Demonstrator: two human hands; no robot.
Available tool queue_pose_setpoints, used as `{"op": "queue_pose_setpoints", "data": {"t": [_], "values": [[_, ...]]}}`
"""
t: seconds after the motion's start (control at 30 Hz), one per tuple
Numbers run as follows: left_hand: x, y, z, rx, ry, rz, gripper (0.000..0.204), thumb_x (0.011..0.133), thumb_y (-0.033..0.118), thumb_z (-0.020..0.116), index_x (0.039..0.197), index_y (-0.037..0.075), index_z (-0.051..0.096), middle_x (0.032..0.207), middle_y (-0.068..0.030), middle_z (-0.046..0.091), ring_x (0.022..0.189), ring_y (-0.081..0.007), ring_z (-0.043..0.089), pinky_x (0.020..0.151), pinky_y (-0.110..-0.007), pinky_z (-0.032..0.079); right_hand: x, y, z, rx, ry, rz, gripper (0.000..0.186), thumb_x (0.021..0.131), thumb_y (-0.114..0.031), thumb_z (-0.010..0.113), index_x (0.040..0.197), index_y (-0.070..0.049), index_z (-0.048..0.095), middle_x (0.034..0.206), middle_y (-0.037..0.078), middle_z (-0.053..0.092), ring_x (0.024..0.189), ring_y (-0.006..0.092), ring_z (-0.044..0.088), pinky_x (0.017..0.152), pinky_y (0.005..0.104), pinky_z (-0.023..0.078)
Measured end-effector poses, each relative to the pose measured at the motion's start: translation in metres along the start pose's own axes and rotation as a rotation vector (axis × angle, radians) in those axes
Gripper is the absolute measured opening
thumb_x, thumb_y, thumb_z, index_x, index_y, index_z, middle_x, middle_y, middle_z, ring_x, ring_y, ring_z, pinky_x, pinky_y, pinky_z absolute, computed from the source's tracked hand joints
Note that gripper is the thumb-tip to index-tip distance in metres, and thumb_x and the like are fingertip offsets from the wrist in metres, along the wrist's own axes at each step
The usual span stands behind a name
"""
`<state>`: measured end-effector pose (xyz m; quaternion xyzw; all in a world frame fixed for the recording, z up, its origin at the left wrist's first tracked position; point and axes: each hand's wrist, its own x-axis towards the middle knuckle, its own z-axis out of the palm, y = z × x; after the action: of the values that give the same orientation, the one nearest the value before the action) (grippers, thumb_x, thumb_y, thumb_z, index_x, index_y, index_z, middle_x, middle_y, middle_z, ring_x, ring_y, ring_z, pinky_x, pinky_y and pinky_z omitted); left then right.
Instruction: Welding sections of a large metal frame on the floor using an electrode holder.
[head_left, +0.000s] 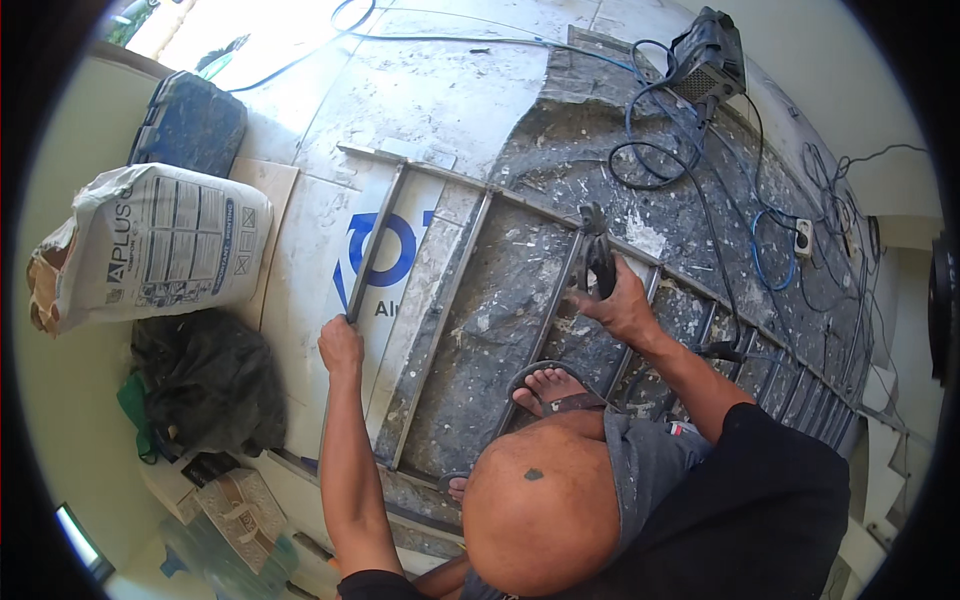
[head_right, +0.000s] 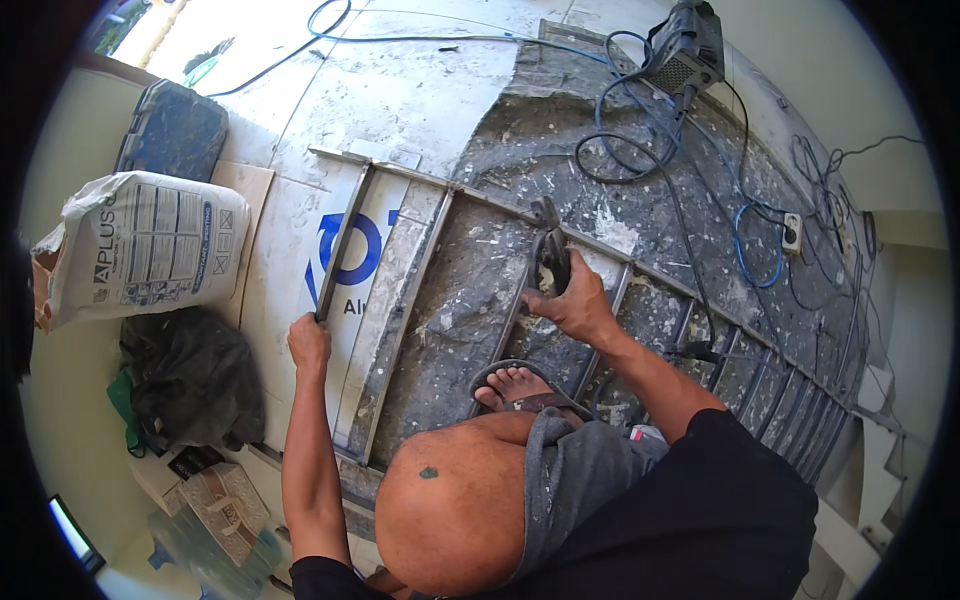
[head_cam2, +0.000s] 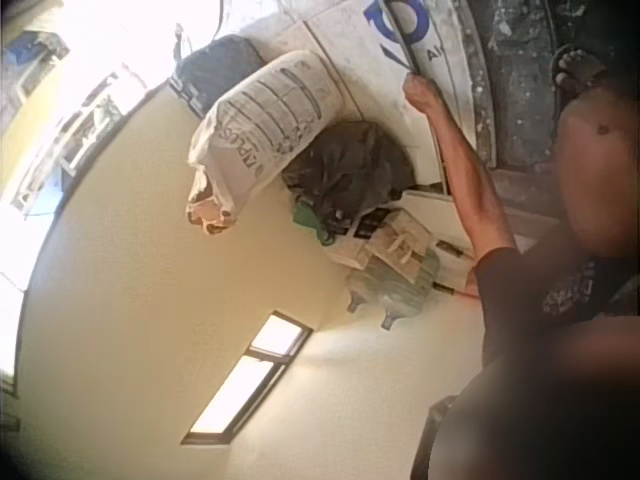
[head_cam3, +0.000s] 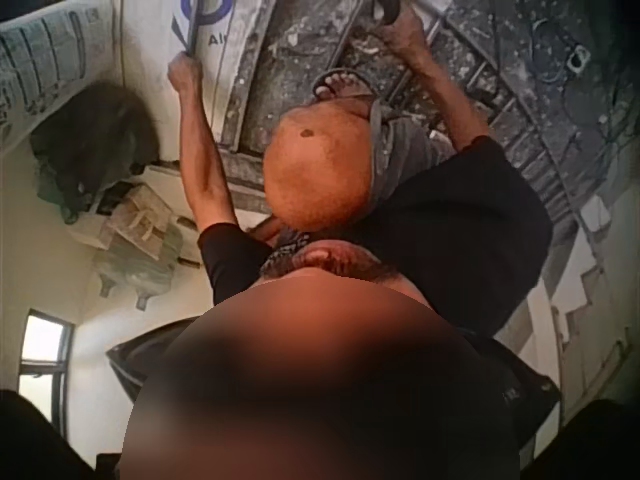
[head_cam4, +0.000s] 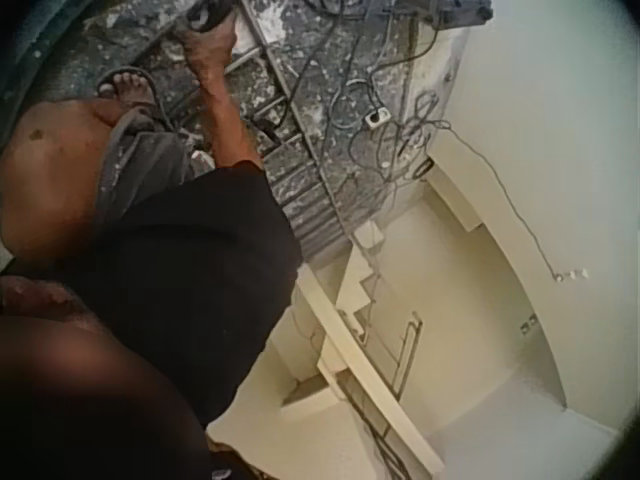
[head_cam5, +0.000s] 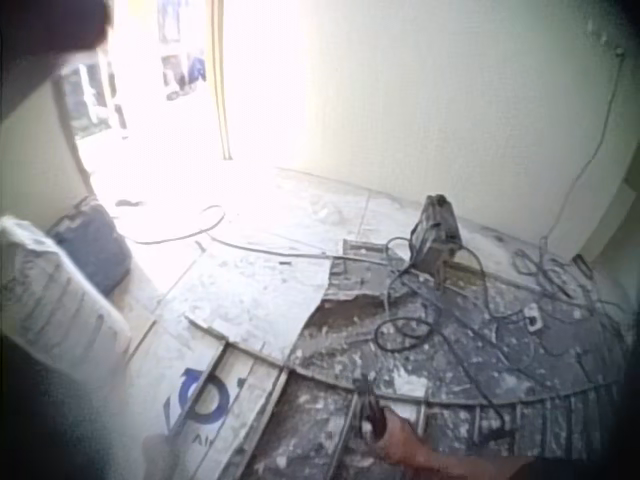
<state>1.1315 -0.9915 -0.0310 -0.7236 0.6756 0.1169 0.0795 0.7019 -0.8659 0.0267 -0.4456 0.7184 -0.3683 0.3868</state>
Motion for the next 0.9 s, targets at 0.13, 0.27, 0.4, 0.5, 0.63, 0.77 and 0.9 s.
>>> {"op": "queue_pose_setpoints", "data": {"t": [0.13, 0.27, 0.4, 0.5, 0.63, 0.77, 0.9], "values": [[0.000, 0.003, 0.001, -0.041, 0.013, -0.003, 0.017, 0.082, 0.015, 0.065, 0.087, -0.001, 0.068, 0.087, -0.0268, 0.066, 0.084, -0.0449, 0.065, 0.077, -0.052, 0.051, -0.005, -0.003, -0.055, -0.185, 0.134, 0.301, 0.059, 0.067, -0.029, 0.086, 0.109, 0.001, 0.056, 0.098, 0.015, 0.066, 0.087, 0.0198, 0.062, 0.083, 0.0328, 0.050], [-0.010, -0.005, -0.024, -0.042, -0.230, 0.076, 0.029, 0.083, 0.019, 0.069, 0.104, -0.001, 0.064, 0.097, -0.0254, 0.066, 0.093, -0.0432, 0.063, 0.082, -0.049, 0.050, -0.016, 0.018, -0.078, -0.278, 0.123, 0.173, 0.067, 0.066, -0.037, 0.087, 0.111, 0.001, 0.056, 0.100, 0.017, 0.067, 0.091, 0.0242, 0.065, 0.083, 0.0353, 0.050], [-0.058, -0.015, -0.081, 0.007, -0.112, 0.397, 0.053, 0.081, 0.019, 0.072, 0.128, 0.004, 0.052, 0.119, -0.0209, 0.058, 0.110, -0.0380, 0.056, 0.090, -0.045, 0.047, -0.030, 0.019, -0.069, -0.380, -0.304, 0.286, 0.084, 0.065, -0.053, 0.084, 0.117, 0.004, 0.052, 0.106, 0.024, 0.066, 0.099, 0.0334, 0.065, 0.088, 0.0403, 0.049], [-0.126, -0.057, -0.134, 0.040, -0.193, 0.267, 0.049, 0.080, 0.017, 0.073, 0.124, 0.005, 0.055, 0.116, -0.0197, 0.060, 0.108, -0.0384, 0.057, 0.089, -0.045, 0.047, -0.026, -0.004, -0.018, -0.259, -0.600, 0.168, 0.083, 0.064, -0.042, 0.087, 0.122, 0.006, 0.051, 0.105, 0.023, 0.065, 0.099, 0.0270, 0.063, 0.088, 0.0376, 0.048], [-0.239, -0.109, -0.144, 0.010, -0.141, 0.048, 0.045, 0.076, 0.016, 0.075, 0.118, 0.006, 0.059, 0.110, -0.0179, 0.062, 0.100, -0.0376, 0.059, 0.085, -0.044, 0.049, -0.017, -0.064, 0.063, -0.276, -0.952, -0.114, 0.074, 0.066, -0.038, 0.086, 0.117, 0.005, 0.052, 0.101, 0.026, 0.066, 0.096, 0.0340, 0.065, 0.082, 0.0395, 0.050], [-0.341, -0.089, -0.116, -0.289, 0.223, -0.325, 0.038, 0.078, 0.014, 0.073, 0.113, 0.004, 0.062, 0.104, -0.0187, 0.064, 0.097, -0.0382, 0.060, 0.084, -0.042, 0.049, -0.013, -0.103, 0.116, -0.165, -1.044, -0.336, 0.068, 0.063, -0.021, 0.087, 0.115, 0.004, 0.052, 0.092, 0.014, 0.064, 0.083, 0.0229, 0.061, 0.074, 0.0349, 0.049], [-0.440, 0.006, -0.064, -0.428, 0.434, -0.787, 0.037, 0.073, 0.012, 0.074, 0.109, 0.004, 0.066, 0.099, -0.0193, 0.066, 0.092, -0.0346, 0.065, 0.082, -0.041, 0.052, 0.007, -0.128, 0.148, -0.216, -1.257, -0.172, 0.067, 0.063, -0.022, 0.089, 0.114, 0.000, 0.051, 0.083, 0.002, 0.055, 0.070, 0.0119, 0.051, 0.063, 0.0267, 0.045]]}}
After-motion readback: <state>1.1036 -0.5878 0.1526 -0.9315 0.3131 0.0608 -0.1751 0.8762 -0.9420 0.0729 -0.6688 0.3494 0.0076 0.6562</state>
